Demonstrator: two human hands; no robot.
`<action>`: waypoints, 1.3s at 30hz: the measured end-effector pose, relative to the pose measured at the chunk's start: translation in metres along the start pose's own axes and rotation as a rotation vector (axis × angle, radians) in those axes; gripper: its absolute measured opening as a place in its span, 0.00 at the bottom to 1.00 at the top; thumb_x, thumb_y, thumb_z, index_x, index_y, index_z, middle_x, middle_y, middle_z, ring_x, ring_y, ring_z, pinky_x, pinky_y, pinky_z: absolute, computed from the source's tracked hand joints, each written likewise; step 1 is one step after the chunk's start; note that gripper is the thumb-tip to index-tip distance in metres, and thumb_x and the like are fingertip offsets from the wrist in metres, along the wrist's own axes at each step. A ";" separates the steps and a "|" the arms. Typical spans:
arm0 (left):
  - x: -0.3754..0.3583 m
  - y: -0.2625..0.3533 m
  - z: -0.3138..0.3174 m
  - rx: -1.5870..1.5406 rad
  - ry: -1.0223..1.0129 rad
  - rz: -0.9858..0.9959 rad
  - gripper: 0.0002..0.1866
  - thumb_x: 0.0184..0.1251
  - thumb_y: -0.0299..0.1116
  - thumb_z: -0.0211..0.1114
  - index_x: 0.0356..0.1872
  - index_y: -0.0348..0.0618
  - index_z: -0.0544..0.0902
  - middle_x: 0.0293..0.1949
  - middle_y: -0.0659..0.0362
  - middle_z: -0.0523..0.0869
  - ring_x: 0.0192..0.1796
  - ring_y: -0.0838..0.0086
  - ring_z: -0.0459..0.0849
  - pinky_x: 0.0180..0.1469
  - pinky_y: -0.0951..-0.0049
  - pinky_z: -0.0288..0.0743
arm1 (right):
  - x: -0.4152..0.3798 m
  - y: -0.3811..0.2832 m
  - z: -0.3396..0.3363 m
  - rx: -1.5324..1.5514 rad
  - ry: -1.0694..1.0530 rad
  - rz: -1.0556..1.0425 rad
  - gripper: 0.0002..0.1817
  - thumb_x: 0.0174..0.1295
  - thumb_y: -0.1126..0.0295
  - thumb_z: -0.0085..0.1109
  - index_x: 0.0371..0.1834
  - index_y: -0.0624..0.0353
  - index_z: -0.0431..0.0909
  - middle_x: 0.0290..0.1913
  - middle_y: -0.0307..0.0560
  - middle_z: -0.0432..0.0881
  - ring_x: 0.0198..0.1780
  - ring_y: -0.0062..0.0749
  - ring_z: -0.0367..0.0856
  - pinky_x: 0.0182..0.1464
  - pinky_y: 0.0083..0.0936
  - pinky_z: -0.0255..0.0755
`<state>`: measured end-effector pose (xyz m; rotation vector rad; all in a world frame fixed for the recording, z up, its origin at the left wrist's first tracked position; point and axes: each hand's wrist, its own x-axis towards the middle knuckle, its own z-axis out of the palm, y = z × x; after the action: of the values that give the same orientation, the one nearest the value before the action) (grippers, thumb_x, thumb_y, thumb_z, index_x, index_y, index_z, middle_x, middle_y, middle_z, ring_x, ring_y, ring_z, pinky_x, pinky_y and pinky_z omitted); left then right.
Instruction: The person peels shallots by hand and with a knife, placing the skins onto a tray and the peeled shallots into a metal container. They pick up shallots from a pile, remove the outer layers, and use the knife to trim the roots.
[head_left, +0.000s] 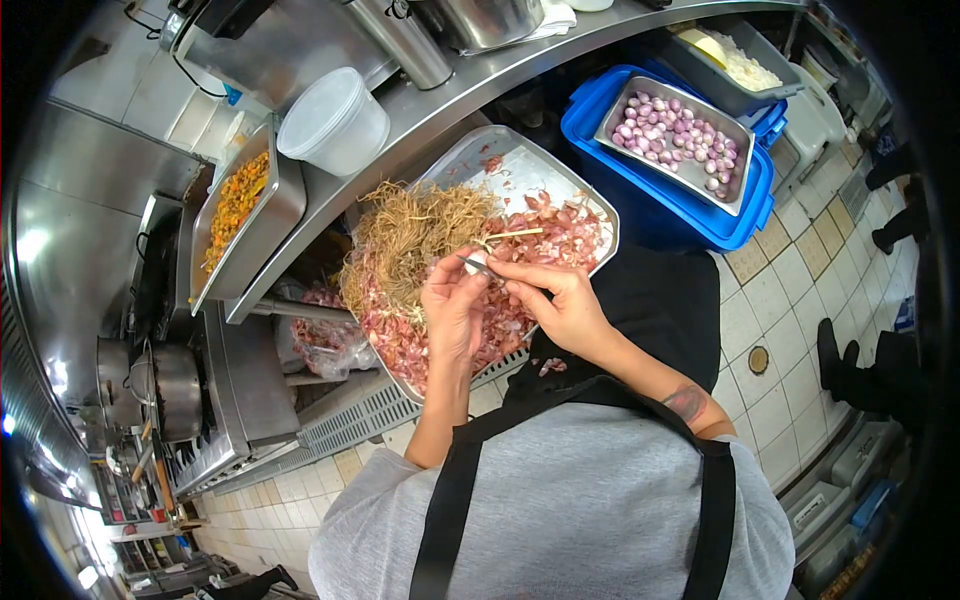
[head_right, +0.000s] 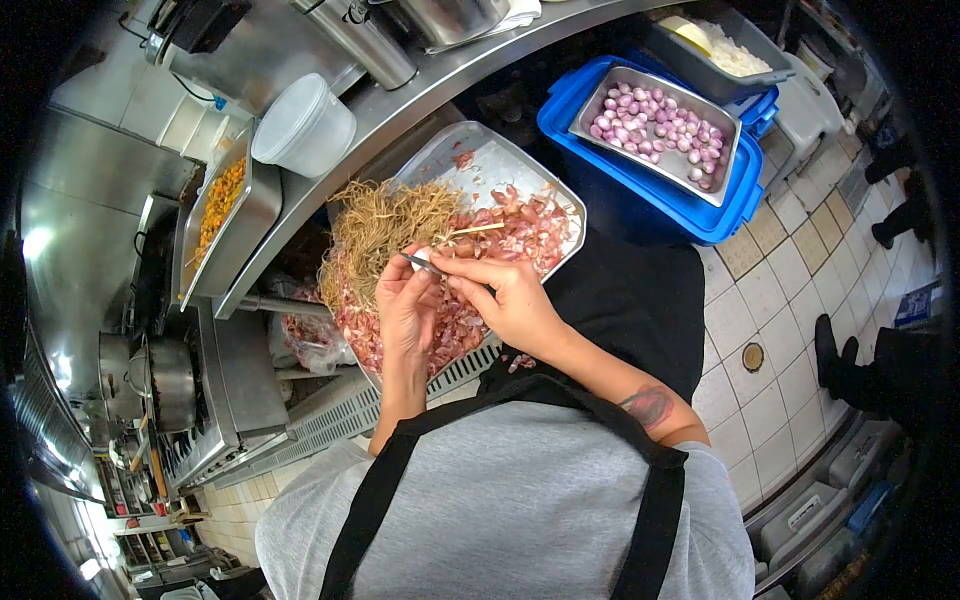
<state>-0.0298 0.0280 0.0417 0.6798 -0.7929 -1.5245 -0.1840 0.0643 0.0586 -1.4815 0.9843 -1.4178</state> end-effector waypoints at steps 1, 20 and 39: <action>-0.001 0.000 0.001 0.012 0.011 0.008 0.18 0.52 0.16 0.64 0.46 0.35 0.75 0.43 0.55 0.81 0.45 0.72 0.80 0.50 0.75 0.77 | 0.000 -0.004 0.000 -0.009 0.011 -0.001 0.15 0.59 0.76 0.54 0.51 0.58 0.77 0.28 0.47 0.81 0.27 0.19 0.76 0.32 0.19 0.70; -0.007 0.021 0.000 0.274 -0.195 -0.010 0.24 0.44 0.12 0.67 0.47 0.32 0.77 0.50 0.54 0.77 0.50 0.71 0.78 0.55 0.72 0.73 | 0.003 -0.008 -0.017 0.325 -0.096 0.239 0.18 0.64 0.73 0.50 0.57 0.60 0.72 0.29 0.35 0.77 0.28 0.12 0.71 0.30 0.12 0.67; -0.015 0.038 0.014 0.376 -0.188 -0.009 0.27 0.48 0.13 0.64 0.53 0.31 0.72 0.47 0.51 0.79 0.49 0.70 0.79 0.53 0.73 0.75 | 0.006 0.012 -0.023 0.256 0.012 0.191 0.15 0.65 0.73 0.48 0.54 0.61 0.74 0.29 0.38 0.80 0.27 0.14 0.73 0.32 0.15 0.70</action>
<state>-0.0175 0.0431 0.0801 0.8211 -1.2398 -1.4762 -0.2064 0.0537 0.0498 -1.1628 0.8894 -1.3588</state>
